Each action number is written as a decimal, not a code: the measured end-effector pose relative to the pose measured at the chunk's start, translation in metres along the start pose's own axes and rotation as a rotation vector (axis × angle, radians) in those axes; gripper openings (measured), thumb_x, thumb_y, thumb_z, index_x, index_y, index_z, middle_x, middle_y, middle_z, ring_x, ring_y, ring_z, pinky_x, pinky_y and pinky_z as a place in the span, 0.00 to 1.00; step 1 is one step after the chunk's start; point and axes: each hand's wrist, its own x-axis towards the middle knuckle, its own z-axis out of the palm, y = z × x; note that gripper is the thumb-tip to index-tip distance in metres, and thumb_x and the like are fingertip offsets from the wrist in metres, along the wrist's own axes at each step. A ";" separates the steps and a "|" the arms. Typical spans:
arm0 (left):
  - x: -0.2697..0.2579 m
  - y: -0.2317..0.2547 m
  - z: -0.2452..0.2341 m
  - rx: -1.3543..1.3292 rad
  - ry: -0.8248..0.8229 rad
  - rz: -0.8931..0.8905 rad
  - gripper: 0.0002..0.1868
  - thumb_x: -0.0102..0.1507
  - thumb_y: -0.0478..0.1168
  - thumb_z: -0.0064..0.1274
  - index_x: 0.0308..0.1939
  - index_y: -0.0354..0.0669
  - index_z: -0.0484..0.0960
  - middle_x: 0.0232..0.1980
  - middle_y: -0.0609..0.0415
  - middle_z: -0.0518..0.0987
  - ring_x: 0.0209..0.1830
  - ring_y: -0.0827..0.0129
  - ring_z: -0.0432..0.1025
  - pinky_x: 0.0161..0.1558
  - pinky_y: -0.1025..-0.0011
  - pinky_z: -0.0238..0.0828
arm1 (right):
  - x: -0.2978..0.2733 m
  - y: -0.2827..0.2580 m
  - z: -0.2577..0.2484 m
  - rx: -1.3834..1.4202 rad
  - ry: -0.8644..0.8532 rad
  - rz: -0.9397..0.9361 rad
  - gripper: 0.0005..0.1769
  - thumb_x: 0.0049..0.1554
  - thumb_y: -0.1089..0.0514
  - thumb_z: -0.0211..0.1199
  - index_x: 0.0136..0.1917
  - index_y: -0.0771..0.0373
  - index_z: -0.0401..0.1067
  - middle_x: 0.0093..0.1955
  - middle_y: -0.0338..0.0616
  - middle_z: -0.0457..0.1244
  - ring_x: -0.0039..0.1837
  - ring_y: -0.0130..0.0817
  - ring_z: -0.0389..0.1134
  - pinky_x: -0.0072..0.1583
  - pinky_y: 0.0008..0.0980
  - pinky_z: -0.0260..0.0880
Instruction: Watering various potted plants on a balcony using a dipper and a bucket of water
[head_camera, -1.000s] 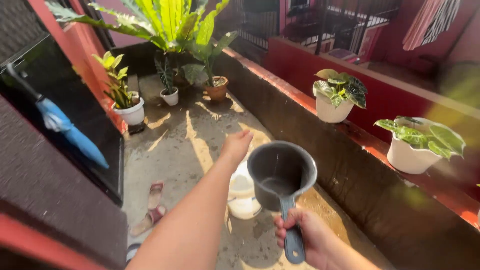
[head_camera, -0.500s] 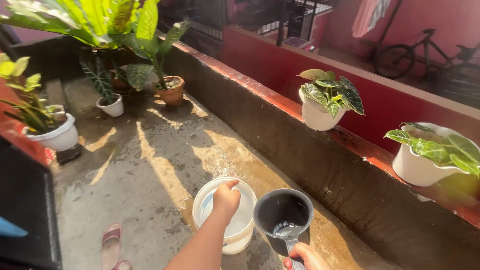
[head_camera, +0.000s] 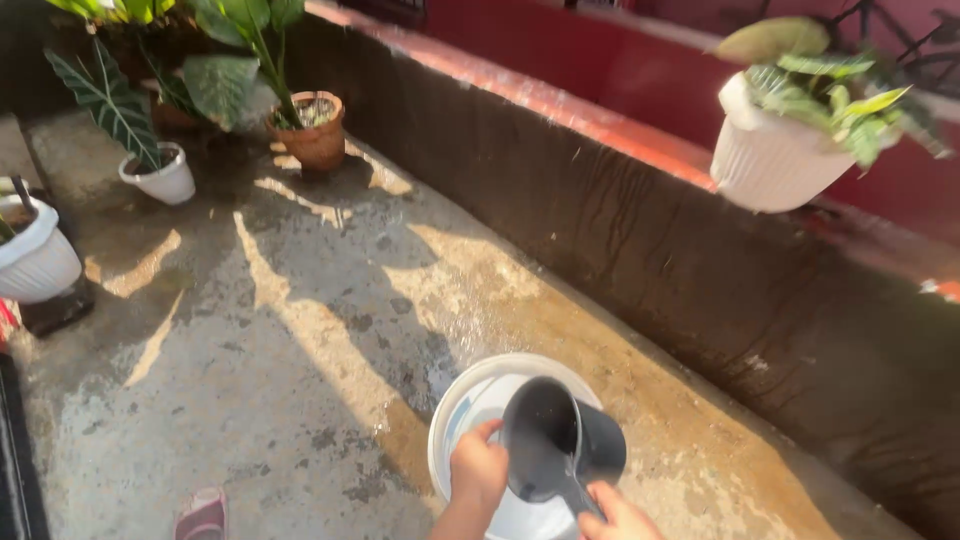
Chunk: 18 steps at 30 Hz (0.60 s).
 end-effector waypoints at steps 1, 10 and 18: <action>0.012 -0.005 0.003 0.045 -0.004 0.022 0.34 0.55 0.36 0.38 0.62 0.66 0.84 0.52 0.53 0.87 0.56 0.60 0.79 0.61 0.70 0.71 | -0.002 -0.019 0.002 0.056 -0.106 0.048 0.12 0.56 0.53 0.57 0.54 0.44 0.74 0.36 0.33 0.67 0.37 0.20 0.66 0.41 0.18 0.64; 0.051 0.002 0.011 0.561 0.001 0.490 0.25 0.57 0.35 0.52 0.59 0.50 0.82 0.70 0.44 0.66 0.77 0.44 0.51 0.78 0.50 0.43 | 0.179 0.047 0.065 -1.000 -0.188 -0.508 0.11 0.59 0.62 0.46 0.54 0.64 0.65 0.42 0.57 0.68 0.47 0.57 0.73 0.48 0.50 0.73; 0.056 -0.015 0.017 1.030 -0.260 0.437 0.28 0.56 0.31 0.59 0.62 0.42 0.80 0.79 0.37 0.55 0.82 0.44 0.44 0.77 0.49 0.43 | 0.215 0.081 0.117 -1.329 -0.298 -0.438 0.29 0.61 0.68 0.48 0.75 0.75 0.54 0.50 0.58 0.67 0.52 0.52 0.75 0.50 0.45 0.80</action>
